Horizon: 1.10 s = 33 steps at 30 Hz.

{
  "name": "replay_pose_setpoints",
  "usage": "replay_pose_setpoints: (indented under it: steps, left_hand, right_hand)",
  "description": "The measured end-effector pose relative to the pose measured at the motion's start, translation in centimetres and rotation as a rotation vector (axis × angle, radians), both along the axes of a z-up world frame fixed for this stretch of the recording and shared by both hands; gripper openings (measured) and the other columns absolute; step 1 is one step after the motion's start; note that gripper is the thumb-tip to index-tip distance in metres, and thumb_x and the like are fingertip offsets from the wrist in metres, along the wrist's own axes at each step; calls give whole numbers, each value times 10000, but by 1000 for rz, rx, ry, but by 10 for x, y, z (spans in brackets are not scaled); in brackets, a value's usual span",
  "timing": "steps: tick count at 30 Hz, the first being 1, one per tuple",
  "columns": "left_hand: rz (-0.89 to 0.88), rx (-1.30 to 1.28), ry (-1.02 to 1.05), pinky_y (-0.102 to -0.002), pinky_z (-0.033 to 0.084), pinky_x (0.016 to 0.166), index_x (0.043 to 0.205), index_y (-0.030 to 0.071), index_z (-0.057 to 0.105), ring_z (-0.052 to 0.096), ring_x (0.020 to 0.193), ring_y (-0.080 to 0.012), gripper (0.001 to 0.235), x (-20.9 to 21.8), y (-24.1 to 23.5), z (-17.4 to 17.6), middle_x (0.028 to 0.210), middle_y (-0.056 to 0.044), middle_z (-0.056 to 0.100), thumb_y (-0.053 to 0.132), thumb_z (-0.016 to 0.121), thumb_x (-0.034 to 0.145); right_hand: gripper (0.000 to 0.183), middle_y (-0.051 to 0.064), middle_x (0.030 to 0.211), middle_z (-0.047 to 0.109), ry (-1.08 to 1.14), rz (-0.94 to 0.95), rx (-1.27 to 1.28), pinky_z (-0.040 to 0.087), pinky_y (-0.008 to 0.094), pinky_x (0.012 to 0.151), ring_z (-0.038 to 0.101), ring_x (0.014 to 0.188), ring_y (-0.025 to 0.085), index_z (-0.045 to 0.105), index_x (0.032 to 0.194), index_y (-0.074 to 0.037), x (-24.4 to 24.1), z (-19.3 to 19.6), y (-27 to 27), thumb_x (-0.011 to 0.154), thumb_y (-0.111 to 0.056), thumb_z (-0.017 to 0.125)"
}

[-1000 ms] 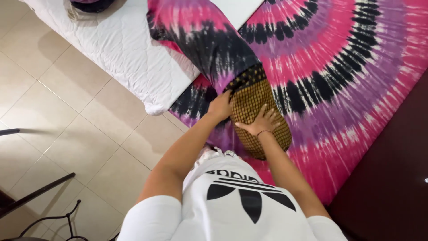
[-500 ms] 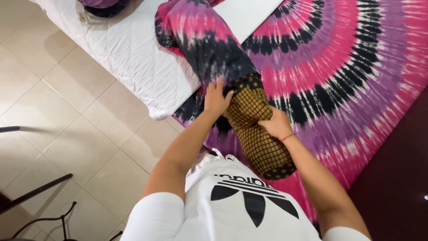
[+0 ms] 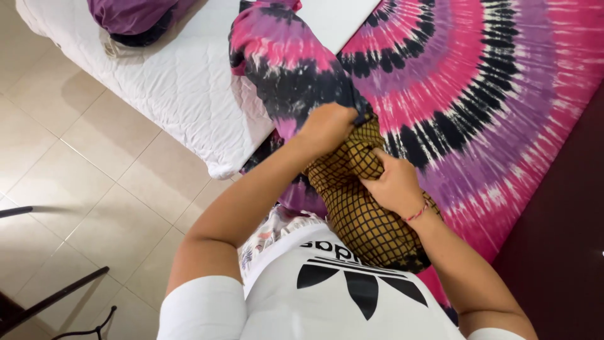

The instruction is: Putting covers on bolsters and pillows on a bed.

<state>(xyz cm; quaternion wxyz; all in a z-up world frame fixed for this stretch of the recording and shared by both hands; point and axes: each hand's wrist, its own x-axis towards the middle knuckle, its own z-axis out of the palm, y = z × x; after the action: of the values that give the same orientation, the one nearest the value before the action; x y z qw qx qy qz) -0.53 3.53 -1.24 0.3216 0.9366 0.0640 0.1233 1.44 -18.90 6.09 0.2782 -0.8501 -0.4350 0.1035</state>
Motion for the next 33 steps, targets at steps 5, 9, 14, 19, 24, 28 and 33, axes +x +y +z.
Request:
replay_pose_setpoints:
  steps: [5,9,14,19,24,28,33]
  left_hand:
    - [136,15,-69,-549,536,669,989,33,683,690,792,-436,230,19,24,1,829,-204,713,78,661,765]
    - [95,128,-6,-521,564,644,895,54,724,713,774,-414,162,70,27,-54,830,-206,718,50,659,747]
    - [-201,129,30,-468,579,685,715,93,750,728,783,-368,63,44,-36,34,815,-184,732,118,693,729]
    - [-214,188,-138,-466,581,676,790,76,709,725,808,-360,60,-20,-34,42,825,-148,715,104,658,775]
    - [430,204,-129,-456,557,574,997,42,692,692,762,-352,199,-54,8,13,948,-184,657,33,601,821]
    - [379,229,183,-470,563,651,809,87,695,711,762,-326,92,-67,7,-74,850,-149,680,160,659,767]
    - [76,2,-252,-471,517,632,766,62,631,641,664,-354,180,-116,-71,5,756,-141,647,186,758,793]
  right_hand:
    - [583,196,681,676,-9,-98,-231,534,420,595,689,624,346,698,1203,-8,-37,40,14,678,-204,858]
    - [405,148,700,684,-181,126,-255,529,489,657,680,730,371,724,1055,-45,-52,38,16,687,-188,814]
    - [448,192,731,708,-95,27,-261,549,486,669,697,713,380,740,1091,-66,-47,24,21,676,-211,824]
    - [352,153,901,782,258,-156,-9,588,346,679,785,782,236,715,1090,-47,-46,22,0,753,-107,797]
    - [357,137,970,791,228,-243,189,588,294,732,781,837,182,694,1129,27,-48,18,-15,791,-19,802]
    - [393,128,960,788,268,-290,160,575,291,701,770,796,166,684,1155,30,-41,13,-20,782,-23,795]
    - [359,110,1005,785,272,-380,275,562,278,789,733,869,143,697,1142,46,-21,-5,-45,790,96,745]
